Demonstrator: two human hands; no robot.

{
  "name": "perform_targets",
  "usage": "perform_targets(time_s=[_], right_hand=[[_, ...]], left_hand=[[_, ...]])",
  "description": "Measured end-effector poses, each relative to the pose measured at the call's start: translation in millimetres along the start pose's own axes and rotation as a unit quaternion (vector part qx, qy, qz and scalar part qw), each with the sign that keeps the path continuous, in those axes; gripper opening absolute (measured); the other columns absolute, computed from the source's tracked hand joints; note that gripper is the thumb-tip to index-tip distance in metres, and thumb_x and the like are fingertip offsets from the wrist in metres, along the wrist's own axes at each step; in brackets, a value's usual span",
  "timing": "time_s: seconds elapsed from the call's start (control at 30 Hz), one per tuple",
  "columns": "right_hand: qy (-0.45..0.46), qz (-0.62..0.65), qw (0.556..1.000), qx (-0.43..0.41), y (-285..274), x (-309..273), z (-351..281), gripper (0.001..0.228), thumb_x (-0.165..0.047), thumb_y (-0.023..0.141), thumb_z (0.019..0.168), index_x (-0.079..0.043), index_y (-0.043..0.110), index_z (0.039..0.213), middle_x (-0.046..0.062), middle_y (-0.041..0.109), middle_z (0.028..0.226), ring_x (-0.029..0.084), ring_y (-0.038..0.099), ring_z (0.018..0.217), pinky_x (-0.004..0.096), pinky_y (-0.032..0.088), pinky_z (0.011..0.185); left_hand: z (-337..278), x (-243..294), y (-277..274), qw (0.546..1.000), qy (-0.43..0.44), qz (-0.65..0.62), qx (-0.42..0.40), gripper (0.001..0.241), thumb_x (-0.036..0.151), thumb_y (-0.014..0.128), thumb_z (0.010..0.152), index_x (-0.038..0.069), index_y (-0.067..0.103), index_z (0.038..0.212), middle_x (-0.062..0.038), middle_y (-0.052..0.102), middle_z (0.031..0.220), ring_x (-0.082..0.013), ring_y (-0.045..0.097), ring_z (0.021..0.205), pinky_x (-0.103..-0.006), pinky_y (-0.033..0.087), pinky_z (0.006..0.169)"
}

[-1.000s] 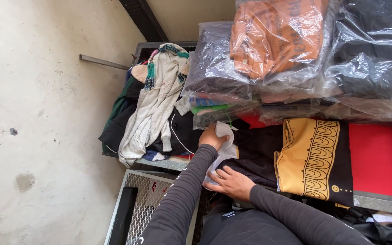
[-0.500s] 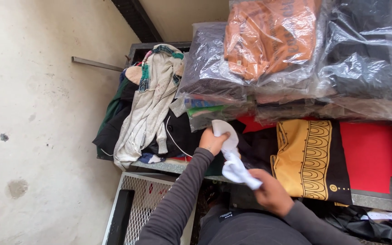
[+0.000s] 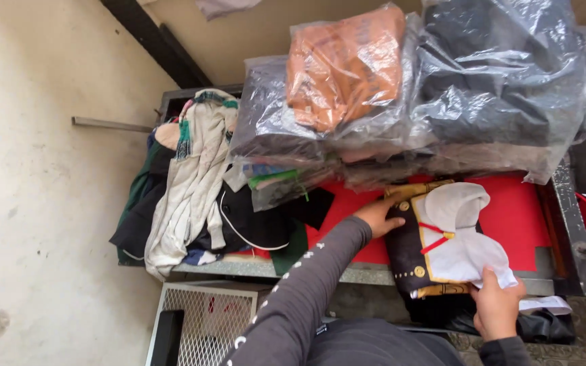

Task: The person folds a white collar piece and a dark garment with gold trim on a metal table. They then pick up a light-colored sweater, adjust its drawstring, and fold it. The items are placed on the table among other packaged clothes.

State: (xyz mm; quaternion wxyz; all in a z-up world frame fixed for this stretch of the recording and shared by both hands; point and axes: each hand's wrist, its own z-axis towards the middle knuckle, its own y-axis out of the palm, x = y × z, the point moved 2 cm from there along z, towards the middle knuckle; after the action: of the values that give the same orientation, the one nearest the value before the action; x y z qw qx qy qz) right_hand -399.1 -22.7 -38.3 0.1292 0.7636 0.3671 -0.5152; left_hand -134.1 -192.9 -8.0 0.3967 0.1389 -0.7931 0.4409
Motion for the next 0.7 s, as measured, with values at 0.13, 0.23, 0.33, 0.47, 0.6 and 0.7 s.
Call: perform_targets(time_s=[0.13, 0.23, 0.33, 0.47, 0.6, 0.7], right_hand=[[-0.068, -0.181, 0.979, -0.064, 19, -50, -53, 0.102, -0.032, 0.08, 0.085, 0.007, 0.015, 0.153, 0.028, 0.051, 0.147, 0.034, 0.053, 0.13, 0.043, 0.04, 0.106], [-0.079, -0.172, 0.972, -0.137, 42, -43, -46, 0.116, -0.01, 0.079, 0.079, 0.002, -0.001, 0.162, 0.023, 0.047, 0.154, 0.03, 0.05, 0.137, 0.041, 0.037, 0.113], [-0.145, -0.193, 0.954, -0.179, 68, -29, -35, 0.105, -0.01, 0.073, 0.082, -0.001, 0.008, 0.164, 0.025, 0.051, 0.148, 0.032, 0.058, 0.123, 0.04, 0.043, 0.103], [-0.202, -0.156, 0.951, -0.177, 96, -33, -28, 0.102, -0.006, 0.073, 0.093, 0.003, 0.0, 0.163, 0.037, 0.05, 0.14, 0.046, 0.063, 0.113, 0.055, 0.053, 0.097], [-0.074, -0.475, 0.857, -0.187, 98, -41, -22, 0.075, -0.073, 0.072, 0.079, -0.004, 0.074, 0.109, 0.019, 0.079, 0.099, 0.036, 0.074, 0.105, 0.052, 0.059, 0.086], [-0.088, -0.595, 0.756, -0.258, 92, -7, -11, 0.091, -0.085, 0.046, 0.088, -0.009, 0.083, 0.12, 0.018, 0.082, 0.118, 0.036, 0.071, 0.123, 0.05, 0.053, 0.102]], left_hand=[[-29, -15, 17, 0.993, -0.061, 0.097, 0.026, 0.057, 0.048, 0.063, 0.089, 0.013, 0.06, 0.134, -0.019, 0.069, 0.129, -0.0444, 0.065, 0.112, -0.0499, 0.052, 0.089], [-84, -30, 14, 0.981, -0.166, 0.103, -0.001, 0.058, 0.048, 0.062, 0.086, 0.006, 0.068, 0.126, -0.022, 0.069, 0.123, -0.0433, 0.064, 0.111, -0.0478, 0.052, 0.093], [-152, -21, -7, 0.961, -0.267, 0.068, -0.034, 0.06, 0.049, 0.078, 0.073, 0.012, 0.071, 0.119, -0.015, 0.072, 0.12, -0.0358, 0.066, 0.113, -0.0435, 0.052, 0.092], [-185, -11, -23, 0.968, -0.247, -0.02, 0.042, 0.075, 0.062, 0.079, 0.074, 0.012, 0.065, 0.128, -0.011, 0.07, 0.119, -0.0319, 0.065, 0.12, -0.0412, 0.053, 0.101], [-167, -78, -1, 0.955, -0.271, -0.11, 0.047, 0.058, 0.067, 0.055, 0.094, 0.012, 0.07, 0.107, -0.007, 0.076, 0.096, -0.0291, 0.071, 0.111, -0.0408, 0.056, 0.093], [-161, -72, -4, 0.971, -0.204, -0.04, 0.119, 0.034, 0.049, 0.07, 0.089, 0.018, 0.075, 0.099, -0.006, 0.076, 0.094, -0.0291, 0.072, 0.105, -0.0376, 0.058, 0.086]])
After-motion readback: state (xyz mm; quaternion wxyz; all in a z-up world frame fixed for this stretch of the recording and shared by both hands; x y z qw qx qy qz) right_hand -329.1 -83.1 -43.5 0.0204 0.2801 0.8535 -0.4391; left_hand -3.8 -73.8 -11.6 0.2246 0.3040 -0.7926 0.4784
